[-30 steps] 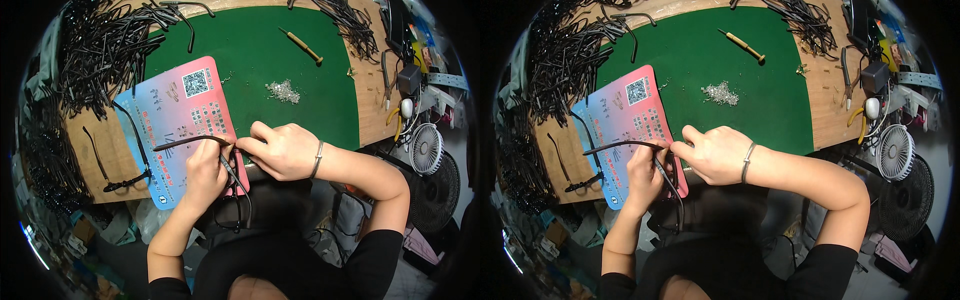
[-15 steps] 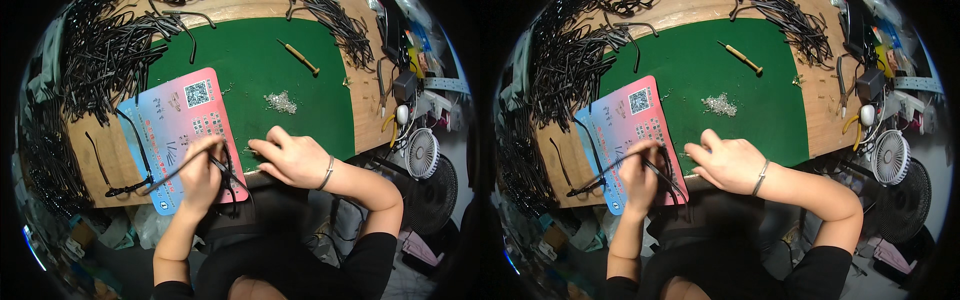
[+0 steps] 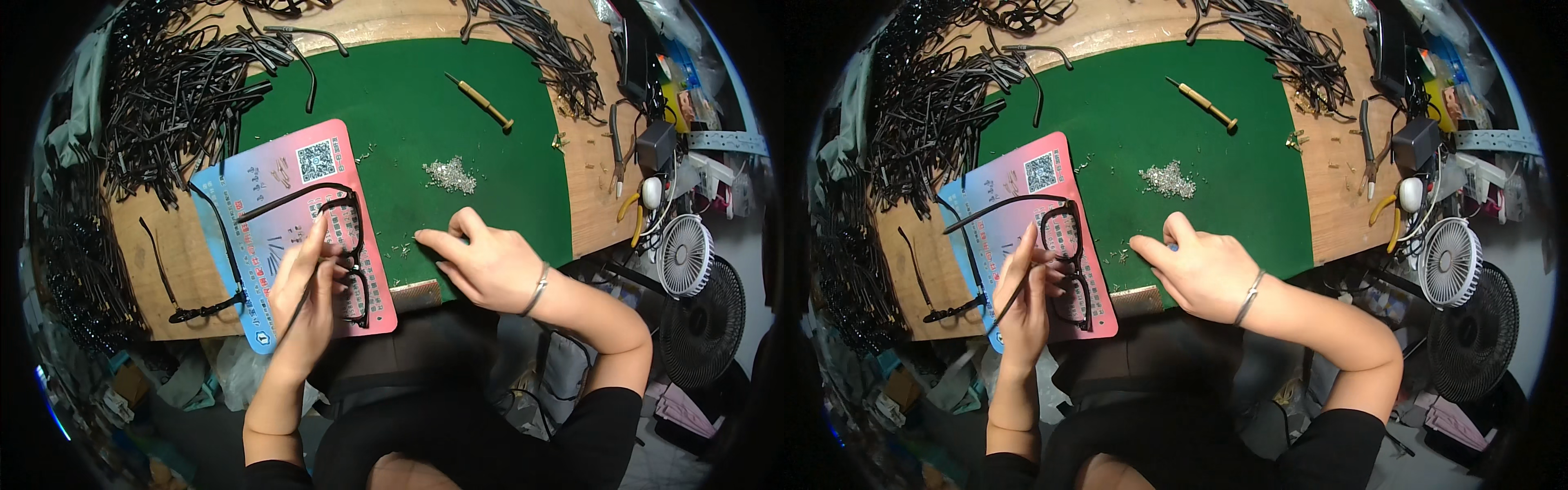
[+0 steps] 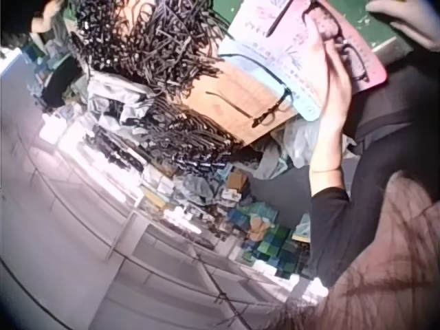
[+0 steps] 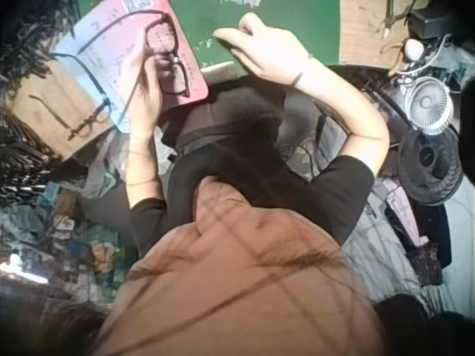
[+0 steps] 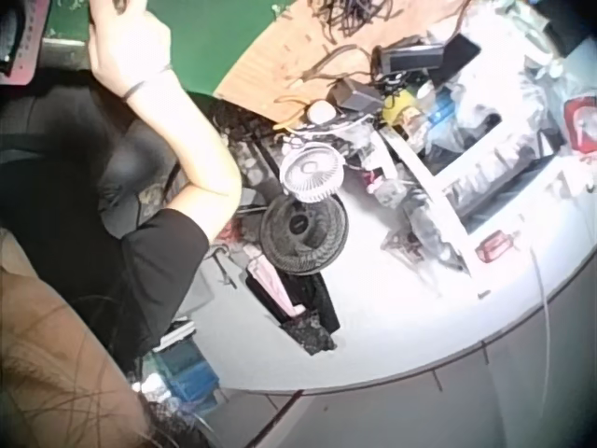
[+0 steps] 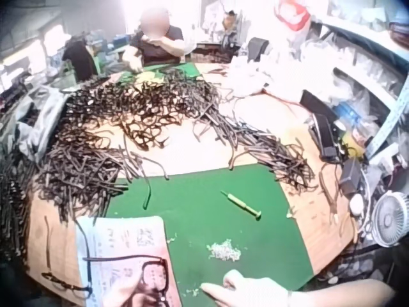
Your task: The person assembles eyeglasses by hand, inserting small screws into the hinge areas of the frames. They repeatedly pick up frames, insert screws, and place the assembled glasses on a pink mat on the workbench.
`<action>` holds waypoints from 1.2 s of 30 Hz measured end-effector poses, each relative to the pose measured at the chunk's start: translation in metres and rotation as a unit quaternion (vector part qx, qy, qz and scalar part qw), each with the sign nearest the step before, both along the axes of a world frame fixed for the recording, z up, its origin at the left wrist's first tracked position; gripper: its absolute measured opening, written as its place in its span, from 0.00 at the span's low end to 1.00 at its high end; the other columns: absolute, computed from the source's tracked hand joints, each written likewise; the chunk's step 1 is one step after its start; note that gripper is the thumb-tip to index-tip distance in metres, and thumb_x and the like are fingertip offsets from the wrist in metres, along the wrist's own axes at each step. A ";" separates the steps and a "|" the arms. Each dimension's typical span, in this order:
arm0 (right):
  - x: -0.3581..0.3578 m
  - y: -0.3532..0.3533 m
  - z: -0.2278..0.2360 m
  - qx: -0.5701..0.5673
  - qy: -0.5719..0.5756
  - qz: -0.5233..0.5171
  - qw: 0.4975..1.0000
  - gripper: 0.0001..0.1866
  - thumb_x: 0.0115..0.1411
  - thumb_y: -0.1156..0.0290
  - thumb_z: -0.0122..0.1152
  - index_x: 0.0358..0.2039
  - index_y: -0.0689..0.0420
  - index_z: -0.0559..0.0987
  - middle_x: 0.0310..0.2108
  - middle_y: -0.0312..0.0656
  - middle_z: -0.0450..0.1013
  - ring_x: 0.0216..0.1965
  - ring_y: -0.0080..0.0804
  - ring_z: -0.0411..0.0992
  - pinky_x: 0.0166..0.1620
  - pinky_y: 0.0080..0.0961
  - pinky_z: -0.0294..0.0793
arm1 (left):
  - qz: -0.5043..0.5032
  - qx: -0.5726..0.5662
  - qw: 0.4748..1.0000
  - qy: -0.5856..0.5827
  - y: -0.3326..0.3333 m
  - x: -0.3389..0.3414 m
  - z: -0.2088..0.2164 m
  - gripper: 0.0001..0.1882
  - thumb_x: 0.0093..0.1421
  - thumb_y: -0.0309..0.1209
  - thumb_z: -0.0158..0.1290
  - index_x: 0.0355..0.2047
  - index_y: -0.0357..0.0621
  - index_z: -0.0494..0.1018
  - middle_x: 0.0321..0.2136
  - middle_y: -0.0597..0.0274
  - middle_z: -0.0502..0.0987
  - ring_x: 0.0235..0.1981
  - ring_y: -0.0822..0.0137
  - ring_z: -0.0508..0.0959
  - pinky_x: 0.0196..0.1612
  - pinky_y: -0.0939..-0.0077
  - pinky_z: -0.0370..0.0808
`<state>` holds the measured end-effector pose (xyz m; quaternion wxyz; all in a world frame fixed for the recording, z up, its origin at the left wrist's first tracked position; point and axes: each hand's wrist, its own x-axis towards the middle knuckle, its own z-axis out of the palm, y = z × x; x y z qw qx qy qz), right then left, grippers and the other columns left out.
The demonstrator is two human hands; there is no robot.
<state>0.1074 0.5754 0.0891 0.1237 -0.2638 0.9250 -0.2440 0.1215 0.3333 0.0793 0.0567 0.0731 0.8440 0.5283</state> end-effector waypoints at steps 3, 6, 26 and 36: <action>0.003 -0.005 -0.002 -0.001 0.039 -0.027 0.999 0.15 0.53 0.72 0.56 0.43 0.52 0.73 0.30 0.43 0.63 0.21 0.36 0.71 0.22 0.30 0.73 | 0.056 0.124 0.991 -0.002 0.000 0.022 -0.003 0.12 0.60 0.19 0.46 0.45 0.35 0.67 0.37 0.55 0.76 0.33 0.70 0.76 0.34 0.81 0.74; 0.004 -0.007 -0.007 0.009 0.046 -0.023 0.999 0.18 0.50 0.72 0.57 0.43 0.52 0.73 0.30 0.43 0.63 0.20 0.34 0.71 0.21 0.29 0.73 | -0.153 -0.017 0.975 0.159 -0.018 0.026 -0.002 0.09 0.49 0.18 0.57 0.31 0.38 0.70 0.35 0.55 0.79 0.38 0.60 0.79 0.39 0.76 0.76; 0.001 -0.011 -0.008 0.052 0.087 0.056 0.993 0.23 0.47 0.71 0.57 0.48 0.48 0.75 0.27 0.39 0.63 0.17 0.28 0.66 0.19 0.24 0.68 | -0.091 -0.103 0.957 0.254 -0.009 0.041 -0.036 0.10 0.44 0.22 0.61 0.28 0.41 0.75 0.29 0.62 0.78 0.34 0.62 0.78 0.45 0.64 0.75; 0.004 -0.010 -0.009 0.067 0.084 0.043 0.993 0.22 0.49 0.71 0.56 0.48 0.46 0.74 0.27 0.39 0.63 0.18 0.29 0.67 0.20 0.25 0.69 | -0.109 -0.111 0.962 0.224 -0.012 0.035 -0.027 0.11 0.42 0.26 0.65 0.26 0.43 0.75 0.28 0.63 0.78 0.35 0.63 0.78 0.45 0.66 0.75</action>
